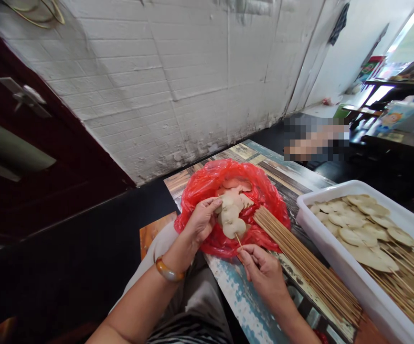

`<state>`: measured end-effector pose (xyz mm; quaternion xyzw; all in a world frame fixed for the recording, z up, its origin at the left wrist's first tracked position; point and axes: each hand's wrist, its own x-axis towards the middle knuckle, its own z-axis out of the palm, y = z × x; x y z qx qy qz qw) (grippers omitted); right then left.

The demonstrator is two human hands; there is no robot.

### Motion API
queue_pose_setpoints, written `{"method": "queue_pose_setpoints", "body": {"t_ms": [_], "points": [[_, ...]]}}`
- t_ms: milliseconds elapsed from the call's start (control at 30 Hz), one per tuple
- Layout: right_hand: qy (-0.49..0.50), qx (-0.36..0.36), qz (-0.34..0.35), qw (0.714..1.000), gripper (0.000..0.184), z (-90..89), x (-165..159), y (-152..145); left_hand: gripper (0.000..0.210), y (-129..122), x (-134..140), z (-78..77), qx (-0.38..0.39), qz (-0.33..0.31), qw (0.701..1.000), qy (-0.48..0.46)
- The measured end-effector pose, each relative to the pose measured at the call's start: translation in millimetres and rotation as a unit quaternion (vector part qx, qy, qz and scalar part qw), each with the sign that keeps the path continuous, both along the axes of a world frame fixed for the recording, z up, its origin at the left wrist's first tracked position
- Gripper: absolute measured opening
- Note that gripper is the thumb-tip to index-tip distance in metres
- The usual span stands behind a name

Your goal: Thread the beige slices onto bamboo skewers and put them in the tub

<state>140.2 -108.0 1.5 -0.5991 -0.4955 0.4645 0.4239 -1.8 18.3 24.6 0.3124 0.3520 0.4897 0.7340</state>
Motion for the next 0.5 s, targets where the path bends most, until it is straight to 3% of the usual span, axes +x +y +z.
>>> {"method": "queue_pose_setpoints", "body": {"t_ms": [233, 367, 500], "points": [[0.000, 0.038, -0.043, 0.998, 0.030, -1.6, 2, 0, 0.031, -11, -6, 2.7, -0.053, -0.085, 0.993, -0.064], [0.009, 0.043, -0.070, 0.997, 0.032, -2.9, 1, 0, 0.038, -26, 6, 2.2, -0.031, -0.152, 0.986, -0.063], [-0.005, 0.051, -0.071, 0.996, 0.032, -2.9, 1, 0, 0.036, -36, 22, 2.5, -0.039, -0.127, 0.990, -0.055]]}}
